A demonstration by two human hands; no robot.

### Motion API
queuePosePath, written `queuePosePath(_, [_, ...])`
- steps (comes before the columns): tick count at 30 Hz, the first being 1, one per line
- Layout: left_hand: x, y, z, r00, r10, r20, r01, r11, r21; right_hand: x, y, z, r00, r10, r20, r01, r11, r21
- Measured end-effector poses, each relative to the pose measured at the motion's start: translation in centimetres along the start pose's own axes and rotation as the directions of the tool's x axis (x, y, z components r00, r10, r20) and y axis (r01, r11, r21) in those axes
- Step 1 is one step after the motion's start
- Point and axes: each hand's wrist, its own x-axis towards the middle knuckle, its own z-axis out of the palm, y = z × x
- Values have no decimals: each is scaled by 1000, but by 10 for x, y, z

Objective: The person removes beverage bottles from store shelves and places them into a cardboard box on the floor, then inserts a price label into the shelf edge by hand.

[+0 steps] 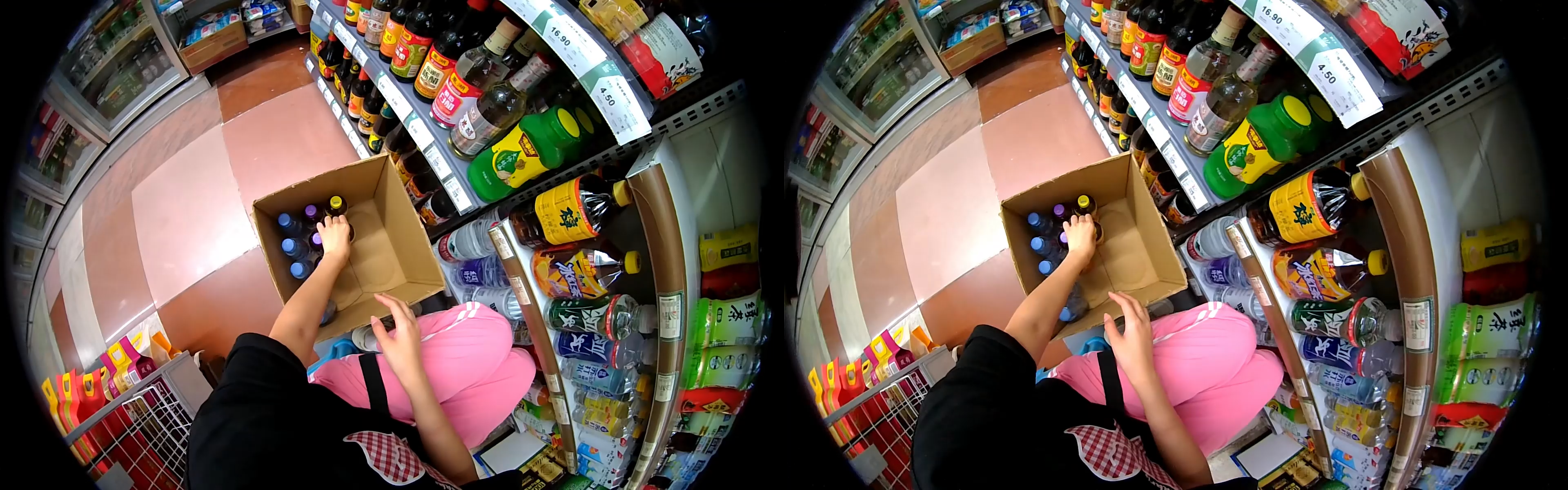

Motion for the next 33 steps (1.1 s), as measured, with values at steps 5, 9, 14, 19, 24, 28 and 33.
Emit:
queuePosePath(5, [6, -2, 15, 999, 19, -29, -18, 999, 51, 2, 0, 2, 1000, -13, 0, 13, 1000, 9])
queuePosePath(9, [4, -2, 15, 997, 40, -69, -35, 997, 75, 2, -2, 5, 1000, -26, 0, 26, 999, 21])
queuePosePath(14, [-3, -5, 11, 1000, 30, -11, -30, 1000, 2, 0, -6, 6, 999, -31, -28, 31, 999, 18])
queuePosePath(19, [-22, 1, -20, 997, 56, -49, -61, 992, -108, -2, -8, 4, 998, -43, -44, 43, 999, 16])
queuePosePath(24, [-52, 24, -91, 981, 109, -161, -154, 943, -296, -3, -17, -3, 995, -53, -84, 54, 998, 15])
queuePosePath(28, [-72, 42, -154, 949, 115, -294, -246, 855, -457, -6, -31, -16, 981, -94, -169, 98, 995, 15])
queuePosePath(33, [-100, 69, -239, 863, 104, -494, -415, 703, -577, -15, -51, -43, 944, -120, -307, 138, 990, 38])
